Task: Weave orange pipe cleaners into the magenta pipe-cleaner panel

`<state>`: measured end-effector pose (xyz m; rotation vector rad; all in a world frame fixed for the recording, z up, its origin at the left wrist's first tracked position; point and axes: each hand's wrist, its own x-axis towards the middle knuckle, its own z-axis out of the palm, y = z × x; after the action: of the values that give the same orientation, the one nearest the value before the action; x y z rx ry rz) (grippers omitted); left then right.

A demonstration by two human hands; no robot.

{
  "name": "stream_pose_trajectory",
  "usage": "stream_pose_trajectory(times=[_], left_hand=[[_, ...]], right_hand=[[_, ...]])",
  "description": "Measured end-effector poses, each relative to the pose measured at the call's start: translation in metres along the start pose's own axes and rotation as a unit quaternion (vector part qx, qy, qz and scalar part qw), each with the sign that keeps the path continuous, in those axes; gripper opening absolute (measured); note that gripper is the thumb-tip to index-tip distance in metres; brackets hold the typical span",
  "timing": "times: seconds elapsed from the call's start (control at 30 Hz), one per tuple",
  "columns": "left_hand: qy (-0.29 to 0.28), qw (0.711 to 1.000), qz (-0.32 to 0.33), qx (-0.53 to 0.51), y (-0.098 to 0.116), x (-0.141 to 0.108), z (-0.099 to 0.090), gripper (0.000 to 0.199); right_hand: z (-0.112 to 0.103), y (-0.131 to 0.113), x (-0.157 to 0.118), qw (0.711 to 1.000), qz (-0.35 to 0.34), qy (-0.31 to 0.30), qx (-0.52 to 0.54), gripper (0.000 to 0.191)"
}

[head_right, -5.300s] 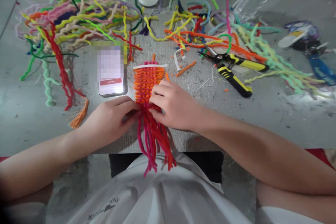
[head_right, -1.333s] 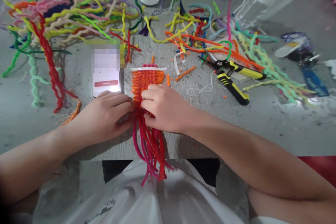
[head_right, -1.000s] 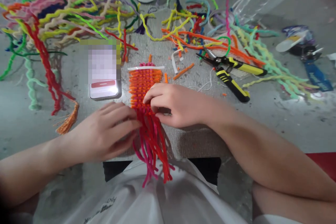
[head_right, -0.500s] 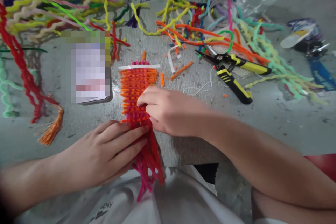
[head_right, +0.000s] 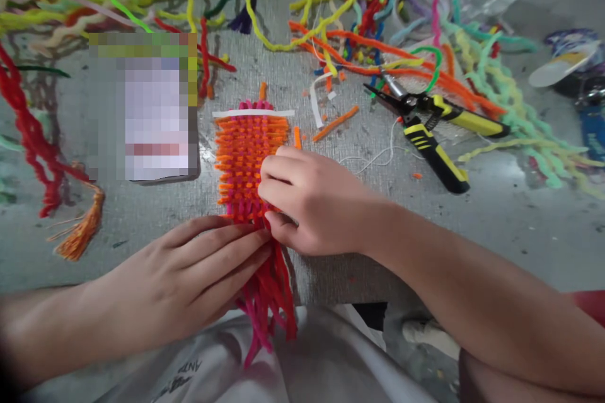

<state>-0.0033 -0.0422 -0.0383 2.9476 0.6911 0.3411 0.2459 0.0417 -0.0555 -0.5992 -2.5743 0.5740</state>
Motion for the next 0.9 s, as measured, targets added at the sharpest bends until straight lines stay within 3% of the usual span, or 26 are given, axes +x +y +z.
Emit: stream_pose_trajectory(times=[0.17, 0.43, 0.67, 0.9], left_hand=[[-0.019, 0.999, 0.026, 0.014, 0.001, 0.001, 0.0, 0.039], [-0.025, 0.999, 0.031, 0.012, 0.001, -0.001, -0.001, 0.039], [-0.01, 1.0, 0.019, -0.008, -0.001, 0.001, -0.001, 0.032], [-0.007, 0.999, 0.026, -0.022, -0.001, 0.0, -0.001, 0.033]], right_hand=[[0.001, 0.001, 0.002, 0.999, -0.029, 0.011, -0.019, 0.012], [0.006, 0.0, 0.005, 0.998, -0.013, 0.011, -0.055, 0.024], [0.005, -0.001, 0.008, 0.999, -0.014, -0.008, -0.051, 0.018], [0.005, -0.008, 0.011, 0.995, -0.003, -0.011, -0.096, 0.029]])
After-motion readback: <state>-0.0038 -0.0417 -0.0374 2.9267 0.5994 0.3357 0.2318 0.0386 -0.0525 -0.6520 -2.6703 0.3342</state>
